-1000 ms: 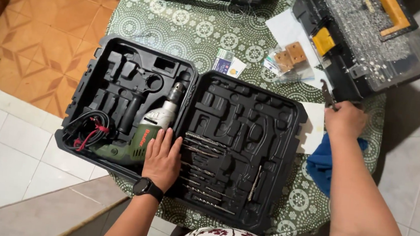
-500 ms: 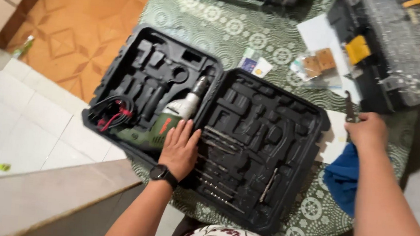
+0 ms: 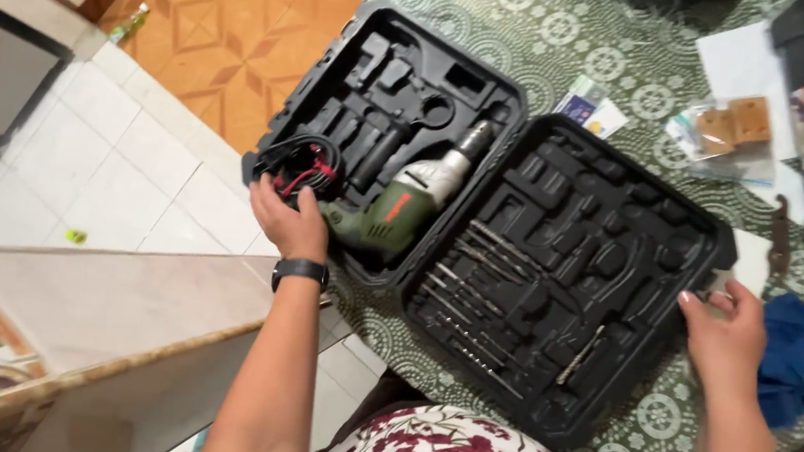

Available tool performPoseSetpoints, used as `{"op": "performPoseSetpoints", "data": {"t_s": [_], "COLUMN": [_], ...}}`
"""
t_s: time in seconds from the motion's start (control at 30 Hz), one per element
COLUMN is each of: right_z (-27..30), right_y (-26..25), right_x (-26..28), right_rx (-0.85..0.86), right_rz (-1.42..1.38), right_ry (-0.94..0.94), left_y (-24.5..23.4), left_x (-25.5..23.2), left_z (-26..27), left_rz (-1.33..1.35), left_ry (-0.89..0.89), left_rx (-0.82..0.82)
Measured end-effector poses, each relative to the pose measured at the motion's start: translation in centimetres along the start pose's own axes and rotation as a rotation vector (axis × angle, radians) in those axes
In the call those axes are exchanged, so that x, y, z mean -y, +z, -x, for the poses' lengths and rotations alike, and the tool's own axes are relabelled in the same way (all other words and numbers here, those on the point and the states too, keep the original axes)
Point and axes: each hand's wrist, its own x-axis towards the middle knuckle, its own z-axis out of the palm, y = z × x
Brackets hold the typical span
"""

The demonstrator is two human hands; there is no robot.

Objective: Organizing various drill bits back into their respective slots within a drill case and then closing the case.

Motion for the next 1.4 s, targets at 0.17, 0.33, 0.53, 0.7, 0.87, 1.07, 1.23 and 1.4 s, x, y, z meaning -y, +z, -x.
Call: {"op": "performPoseSetpoints", "data": {"t_s": [0.17,0.33,0.53,0.7,0.87,1.07,1.23,1.4], "right_z": [2.1,2.9,3.5,4.3,4.3,4.8,6.8,6.0], "right_y": [2.5,3.3,1.9,0.5,1.5,-1.7,-2.7,-0.4], "right_x": [-1.3,-2.8,2.1,4.4,4.2,11.4,14.2,13.1], "right_rx": [0.071,0.048,0.036,0.074,0.058,-0.068,0.262,0.561], "right_rz": [-0.347,-0.273,-0.537,-0.67,-0.624,0.157,0.451,0.449], "right_ry": [0.135,-0.089,0.16,0.156,0.225,-0.251,-0.165,0.064], "left_y": [4.2,5.8,4.8,1.2,-5.2,-4.1,-4.2,-4.1], "left_x": [6.9,8.6,7.0,2.0,-11.2,-16.9,-19.4,-20.7], "left_z": [-1.0,-0.8,-0.4,0.3,1.6,10.1,15.5,18.1], "left_rz": [0.324,0.549,0.523,0.165,0.14,0.382,0.438,0.353], "left_ry": [-0.455,-0.617,-0.564,-0.267,0.338,0.869,1.033,1.075], "left_rx": [-0.153,-0.132,-0.108,-0.156,0.295,0.699,0.908,1.0]}}
